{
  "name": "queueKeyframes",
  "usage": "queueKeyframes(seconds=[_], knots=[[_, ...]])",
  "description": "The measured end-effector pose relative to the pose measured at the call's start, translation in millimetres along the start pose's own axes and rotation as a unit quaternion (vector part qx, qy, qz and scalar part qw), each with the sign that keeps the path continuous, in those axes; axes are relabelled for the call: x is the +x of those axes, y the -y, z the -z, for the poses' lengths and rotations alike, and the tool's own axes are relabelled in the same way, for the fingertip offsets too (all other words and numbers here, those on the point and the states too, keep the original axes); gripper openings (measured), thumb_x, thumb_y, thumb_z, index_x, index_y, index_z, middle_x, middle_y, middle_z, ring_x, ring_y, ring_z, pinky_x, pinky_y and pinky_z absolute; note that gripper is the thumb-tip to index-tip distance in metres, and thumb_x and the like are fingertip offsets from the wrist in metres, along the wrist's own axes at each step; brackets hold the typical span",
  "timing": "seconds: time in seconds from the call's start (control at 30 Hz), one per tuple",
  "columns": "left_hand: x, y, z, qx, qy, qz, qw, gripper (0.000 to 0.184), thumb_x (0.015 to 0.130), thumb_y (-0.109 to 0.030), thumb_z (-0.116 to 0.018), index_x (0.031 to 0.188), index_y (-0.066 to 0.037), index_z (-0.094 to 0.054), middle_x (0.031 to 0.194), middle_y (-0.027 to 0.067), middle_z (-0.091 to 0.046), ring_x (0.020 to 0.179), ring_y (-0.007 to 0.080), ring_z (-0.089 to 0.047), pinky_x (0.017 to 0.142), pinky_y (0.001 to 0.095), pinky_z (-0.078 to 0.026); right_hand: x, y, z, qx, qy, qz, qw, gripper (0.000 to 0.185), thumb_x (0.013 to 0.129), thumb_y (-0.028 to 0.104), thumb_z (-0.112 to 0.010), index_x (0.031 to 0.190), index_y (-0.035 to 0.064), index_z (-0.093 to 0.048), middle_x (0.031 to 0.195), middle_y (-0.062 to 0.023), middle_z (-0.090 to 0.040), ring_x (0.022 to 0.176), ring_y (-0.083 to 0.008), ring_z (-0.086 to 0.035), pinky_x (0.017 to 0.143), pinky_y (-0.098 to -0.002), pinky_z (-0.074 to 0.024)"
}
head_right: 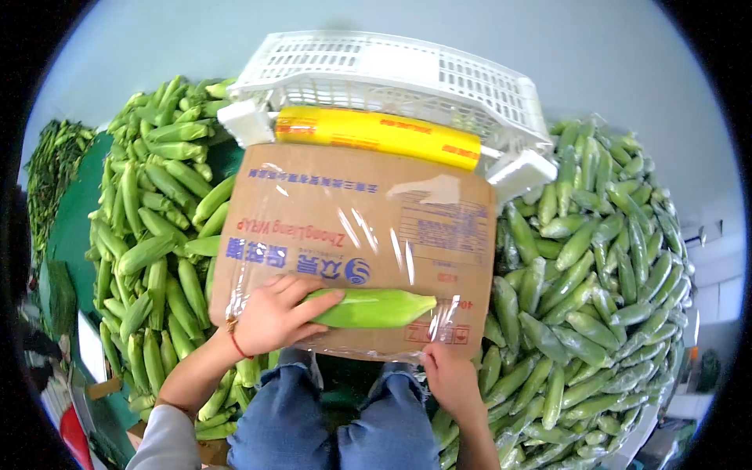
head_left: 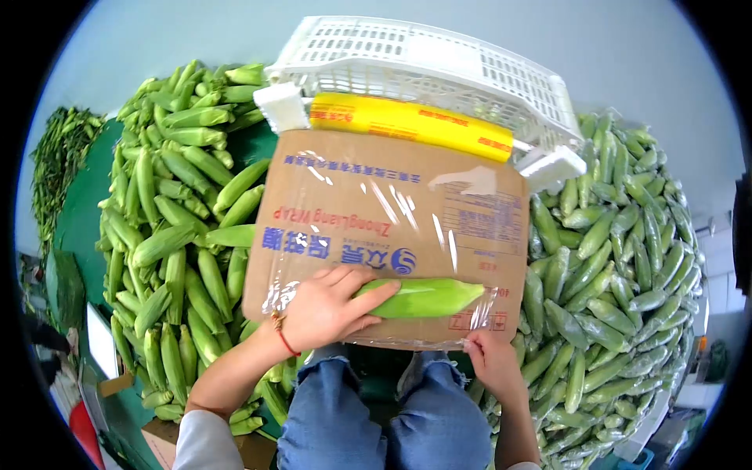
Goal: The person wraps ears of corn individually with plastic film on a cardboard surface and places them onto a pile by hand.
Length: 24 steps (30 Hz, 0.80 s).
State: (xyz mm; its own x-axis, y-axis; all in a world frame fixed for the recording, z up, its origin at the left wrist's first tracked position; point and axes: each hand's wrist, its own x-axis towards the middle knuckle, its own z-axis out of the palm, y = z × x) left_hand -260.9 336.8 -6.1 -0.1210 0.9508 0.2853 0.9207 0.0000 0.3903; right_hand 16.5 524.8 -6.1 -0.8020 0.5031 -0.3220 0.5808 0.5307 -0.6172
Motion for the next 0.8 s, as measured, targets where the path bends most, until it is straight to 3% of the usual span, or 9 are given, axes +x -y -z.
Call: queueKeyframes(seconds=[0.17, 0.23, 0.3, 0.4, 0.47, 0.53, 0.6, 0.67, 0.8], knots=[[28, 11, -25, -0.062, 0.046, 0.008, 0.997, 0.052, 0.075, -0.026, -0.074, 0.123, -0.014, -0.06, 0.108, 0.008, -0.063, 0.102, 0.0256, -0.061, 0.086, 0.0371, -0.051, 13, 25, 32, 0.493, -0.008, 0.123, 0.861, 0.035, 0.093, 0.021, -0.062, 0.119, -0.0023, -0.054, 0.123, -0.0137, -0.061, 0.115, -0.0225, -0.058, 0.103, -0.0406, -0.0423], [29, 10, -25, -0.076, 0.056, 0.041, 0.995, 0.055, 0.076, -0.028, -0.075, 0.126, -0.013, -0.058, 0.118, 0.0129, -0.06, 0.11, 0.0304, -0.058, 0.091, 0.0395, -0.05, 63, 41, 17, 0.206, -0.062, 0.218, 0.952, 0.047, 0.089, 0.029, -0.067, 0.123, 0.001, -0.052, 0.126, -0.0141, -0.057, 0.12, -0.0257, -0.054, 0.106, -0.0432, -0.0384], [6, 6, -27, -0.063, -0.045, 0.096, 0.992, 0.057, 0.077, -0.029, -0.076, 0.127, -0.012, -0.057, 0.127, 0.018, -0.054, 0.117, 0.0349, -0.054, 0.095, 0.0413, -0.048, 104, 41, -16, -0.162, -0.166, 0.272, 0.934, 0.046, 0.086, 0.035, -0.067, 0.118, 0.0046, -0.056, 0.117, -0.0136, -0.06, 0.108, -0.0288, -0.058, 0.095, -0.0426, -0.0441], [-42, -18, -28, -0.046, -0.109, 0.208, 0.971, 0.043, 0.079, -0.022, -0.076, 0.116, -0.003, -0.062, 0.142, 0.0237, -0.042, 0.127, 0.0392, -0.047, 0.099, 0.0433, -0.046, 128, 36, -27, -0.149, -0.197, 0.256, 0.935, 0.042, 0.084, 0.037, -0.067, 0.111, 0.0063, -0.06, 0.111, -0.0129, -0.059, 0.097, -0.0306, -0.058, 0.084, -0.0424, -0.0456], [-82, 1, -37, -0.096, -0.021, 0.189, 0.977, 0.017, 0.081, -0.007, -0.069, 0.095, 0.001, -0.065, 0.13, 0.0225, -0.055, 0.119, 0.0361, -0.056, 0.097, 0.0417, -0.047, 132, 32, -32, -0.135, -0.223, 0.262, 0.929, 0.037, 0.084, 0.037, -0.068, 0.104, 0.0067, -0.063, 0.105, -0.0103, -0.058, 0.093, -0.0296, -0.057, 0.078, -0.0419, -0.0457], [-59, 16, -9, -0.191, -0.172, 0.372, 0.892, 0.006, 0.08, -0.001, -0.068, 0.085, 0.001, -0.064, 0.106, 0.0176, -0.067, 0.098, 0.0312, -0.065, 0.083, 0.0384, -0.053, 136, 33, -33, -0.128, -0.235, 0.273, 0.924, 0.036, 0.083, 0.036, -0.068, 0.103, 0.0071, -0.064, 0.103, -0.0098, -0.058, 0.092, -0.0301, -0.057, 0.077, -0.042, -0.0461], [12, 37, 31, 0.051, -0.282, 0.177, 0.941, 0.008, 0.08, 0.003, -0.065, 0.088, 0.0, -0.065, 0.085, 0.0141, -0.068, 0.072, 0.0298, -0.065, 0.07, 0.0368, -0.053, 136, 37, -32, -0.136, -0.253, 0.283, 0.915, 0.031, 0.082, 0.034, -0.069, 0.099, 0.0077, -0.066, 0.1, -0.009, -0.057, 0.089, -0.0294, -0.056, 0.076, -0.0417, -0.0462], [60, 74, 18, -0.03, -0.242, 0.148, 0.958, 0.007, 0.085, -0.006, -0.063, 0.09, -0.003, -0.067, 0.073, 0.015, -0.064, 0.066, 0.0309, -0.064, 0.065, 0.0369, -0.052, 139, 34, -32, -0.156, -0.27, 0.294, 0.903, 0.029, 0.082, 0.032, -0.069, 0.097, 0.0077, -0.067, 0.098, -0.0086, -0.056, 0.088, -0.0284, -0.055, 0.075, -0.0407, -0.0466], [111, 60, -27, 0.106, 0.141, 0.141, 0.974, 0.03, 0.089, -0.032, -0.059, 0.103, -0.008, -0.068, 0.062, 0.0164, -0.063, 0.066, 0.0329, -0.066, 0.066, 0.0415, -0.054, 152, 30, -29, -0.118, -0.261, 0.309, 0.907, 0.025, 0.085, 0.029, -0.066, 0.093, 0.0061, -0.067, 0.088, -0.0085, -0.058, 0.079, -0.0284, -0.057, 0.068, -0.0399, -0.0482]])
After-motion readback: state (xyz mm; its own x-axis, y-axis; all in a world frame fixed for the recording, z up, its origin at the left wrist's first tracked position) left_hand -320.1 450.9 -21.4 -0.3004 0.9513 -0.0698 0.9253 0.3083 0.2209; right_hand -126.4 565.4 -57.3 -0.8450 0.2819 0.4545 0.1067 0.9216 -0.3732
